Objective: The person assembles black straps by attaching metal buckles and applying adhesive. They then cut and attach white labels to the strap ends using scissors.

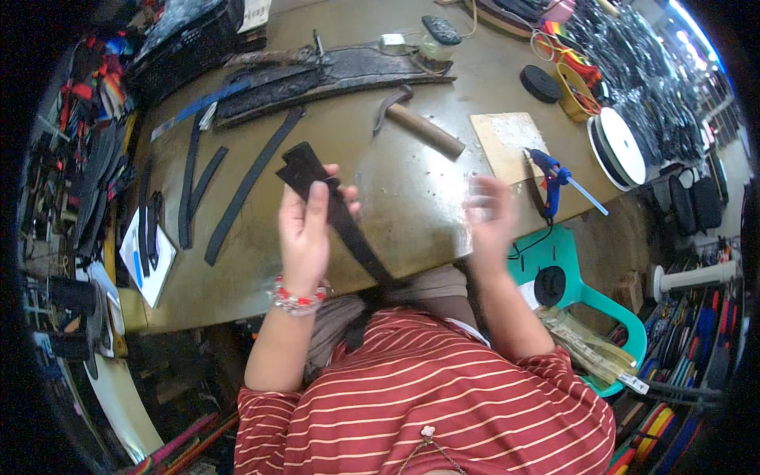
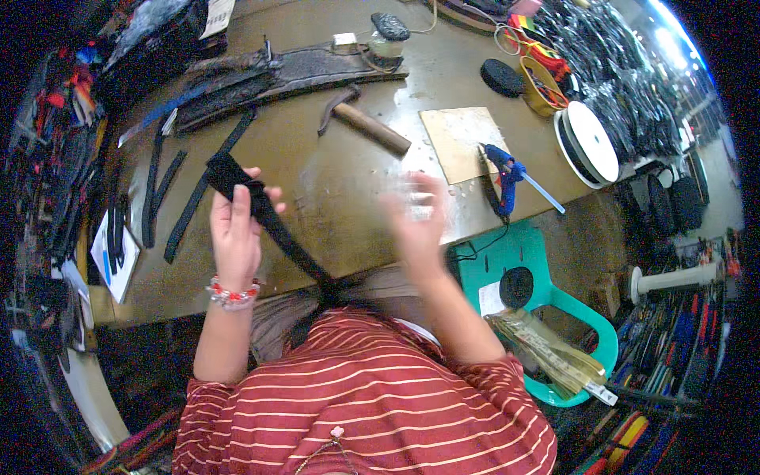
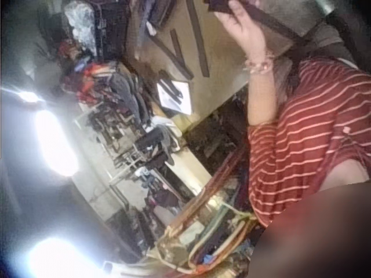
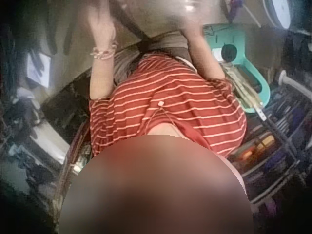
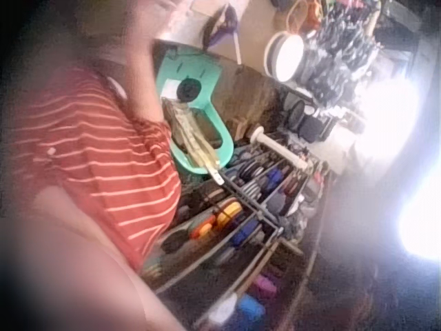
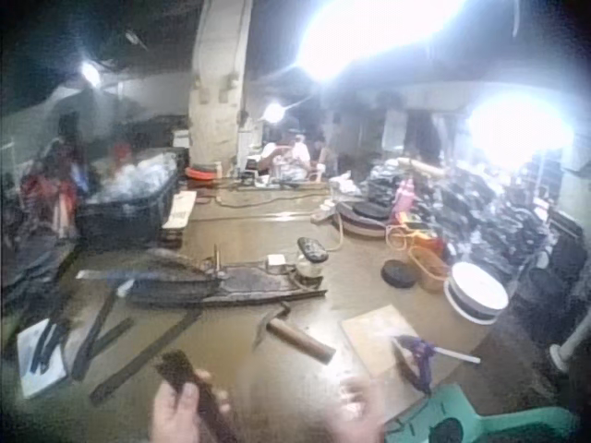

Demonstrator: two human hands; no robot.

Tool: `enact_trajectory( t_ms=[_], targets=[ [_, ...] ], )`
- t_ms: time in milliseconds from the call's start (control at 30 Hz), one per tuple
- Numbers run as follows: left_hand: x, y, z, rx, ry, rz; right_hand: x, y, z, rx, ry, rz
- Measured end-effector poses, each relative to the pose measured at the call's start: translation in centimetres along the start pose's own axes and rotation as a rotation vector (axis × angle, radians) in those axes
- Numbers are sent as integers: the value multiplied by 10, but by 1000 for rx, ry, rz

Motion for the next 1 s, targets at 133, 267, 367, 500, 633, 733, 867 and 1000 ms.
enact_trajectory(
  t_ms=[133, 267, 367, 500, 633, 733, 867, 1000],
  targets=[
    [13, 15, -3, 13, 10, -92, 54, 111, 67, -626, 312, 715],
    [6, 12, -24, 16, 88, -20, 115, 139, 79, -838, 107, 105],
    [-3, 9, -26, 32, 97, -62, 167, 124, 23, -1250, 27, -219],
    [-10, 8, -18, 111, 113, -55, 157, 65, -55, -1513, 316, -407],
    [-14, 10, -10, 104, 118, -46, 74, 21, -92, -553, 415, -520],
    [-15, 12, -5, 155, 138, -75, 45, 3, -102, -399, 553, -548],
    [-17, 12, -3, 180, 129, -66, 44, -9, -109, -435, 600, -538],
    [-18, 13, -3, 202, 112, -86, 45, -17, -111, -441, 628, -542]
  ],
)
Point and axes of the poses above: each hand's wrist, its own x-axis towards the middle knuckle, its own y-axis out of the back of the hand, z = x × y, the point moved 2 cm from there along x, towards the middle knuckle, and after that the axes turned 8 degrees about z, right-handed, at the moved point
